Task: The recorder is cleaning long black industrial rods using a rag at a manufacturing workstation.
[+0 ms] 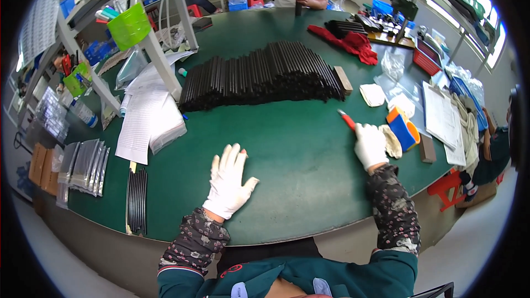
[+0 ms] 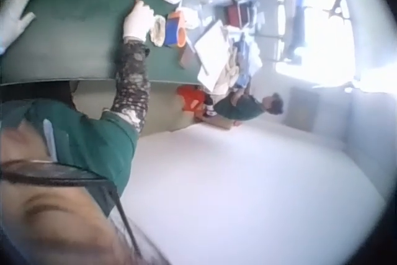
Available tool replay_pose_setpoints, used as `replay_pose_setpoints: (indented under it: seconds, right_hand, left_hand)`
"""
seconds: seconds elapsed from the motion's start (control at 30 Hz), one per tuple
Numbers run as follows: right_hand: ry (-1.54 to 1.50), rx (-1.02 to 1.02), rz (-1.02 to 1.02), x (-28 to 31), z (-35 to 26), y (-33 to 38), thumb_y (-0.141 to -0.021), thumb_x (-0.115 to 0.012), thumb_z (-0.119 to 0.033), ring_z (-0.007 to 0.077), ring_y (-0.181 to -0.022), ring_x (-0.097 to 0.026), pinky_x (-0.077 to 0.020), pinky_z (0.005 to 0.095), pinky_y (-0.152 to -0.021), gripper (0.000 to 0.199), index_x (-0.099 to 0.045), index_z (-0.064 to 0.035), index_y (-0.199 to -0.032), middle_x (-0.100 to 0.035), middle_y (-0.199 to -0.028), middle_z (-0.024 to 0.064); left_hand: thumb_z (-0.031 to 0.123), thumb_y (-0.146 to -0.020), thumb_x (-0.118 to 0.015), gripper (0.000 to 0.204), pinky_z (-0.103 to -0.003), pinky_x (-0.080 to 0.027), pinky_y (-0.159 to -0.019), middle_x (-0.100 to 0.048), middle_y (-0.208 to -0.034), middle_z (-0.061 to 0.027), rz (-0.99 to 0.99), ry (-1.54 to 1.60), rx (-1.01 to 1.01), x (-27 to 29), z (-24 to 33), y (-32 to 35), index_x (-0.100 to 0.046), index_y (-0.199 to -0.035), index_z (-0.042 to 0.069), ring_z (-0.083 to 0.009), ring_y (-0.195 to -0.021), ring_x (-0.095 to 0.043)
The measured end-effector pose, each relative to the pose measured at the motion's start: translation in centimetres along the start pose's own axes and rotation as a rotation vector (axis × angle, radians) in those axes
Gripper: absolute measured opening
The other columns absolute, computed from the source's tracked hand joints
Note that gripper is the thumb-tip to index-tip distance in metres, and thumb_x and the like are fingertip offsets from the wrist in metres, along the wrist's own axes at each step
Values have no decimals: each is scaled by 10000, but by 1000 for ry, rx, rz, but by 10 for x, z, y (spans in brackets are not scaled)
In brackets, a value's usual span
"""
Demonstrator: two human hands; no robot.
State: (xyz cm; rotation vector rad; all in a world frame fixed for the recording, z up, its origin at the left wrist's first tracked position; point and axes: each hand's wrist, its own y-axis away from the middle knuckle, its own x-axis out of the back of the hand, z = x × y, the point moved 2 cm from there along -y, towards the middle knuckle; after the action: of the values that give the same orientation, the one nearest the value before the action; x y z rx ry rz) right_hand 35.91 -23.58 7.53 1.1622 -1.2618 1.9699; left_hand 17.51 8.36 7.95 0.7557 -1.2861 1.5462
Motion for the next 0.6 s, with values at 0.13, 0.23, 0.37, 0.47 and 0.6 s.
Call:
replay_pose_setpoints:
  seconds: [0.13,0.23,0.37,0.47,0.6]
  right_hand:
    - [45,-77,-48,36,13,-22,-766,-610,-89,288,-830,-597,-476,420,-705,165,-610,-59,-929,-607,-831,112]
    - [-236,201,260,62,-32,-87,-762,-643,-145,321,-850,-588,-480,428,-733,245,-618,-63,-991,-617,-887,124]
    - [-375,335,268,58,-78,-186,-796,-656,-257,322,-930,-598,-490,427,-793,305,-627,-61,-1029,-627,-1005,121]
    - [-321,258,31,26,-100,-257,-850,-594,-436,315,-1060,-581,-486,432,-870,450,-609,-106,-1157,-608,-1118,120]
    - [-231,123,-242,-19,-126,-313,-838,-552,-596,284,-1206,-532,-455,422,-965,611,-537,-222,-1320,-576,-1266,99]
  left_hand:
    - [266,-746,-727,669,-526,-279,-1095,-417,-1391,-208,9,165,6,-6,3,-3,-462,-1294,-11,-371,-1334,-363]
    - [233,-745,-720,626,-505,-312,-1083,-472,-1342,-194,-28,254,9,-1,5,-1,-477,-1269,-7,-358,-1301,-412]
    - [133,-701,-737,593,-451,-416,-998,-530,-1275,-192,58,352,-77,5,4,7,-498,-1224,-12,-368,-1171,-522]
    - [122,-701,-733,561,-413,-470,-902,-555,-1244,-172,56,437,-111,6,4,6,-516,-1200,-12,-349,-1050,-581]
    - [126,-701,-737,540,-404,-484,-863,-568,-1230,-150,4,430,-33,12,3,7,-529,-1183,1,-334,-999,-605]
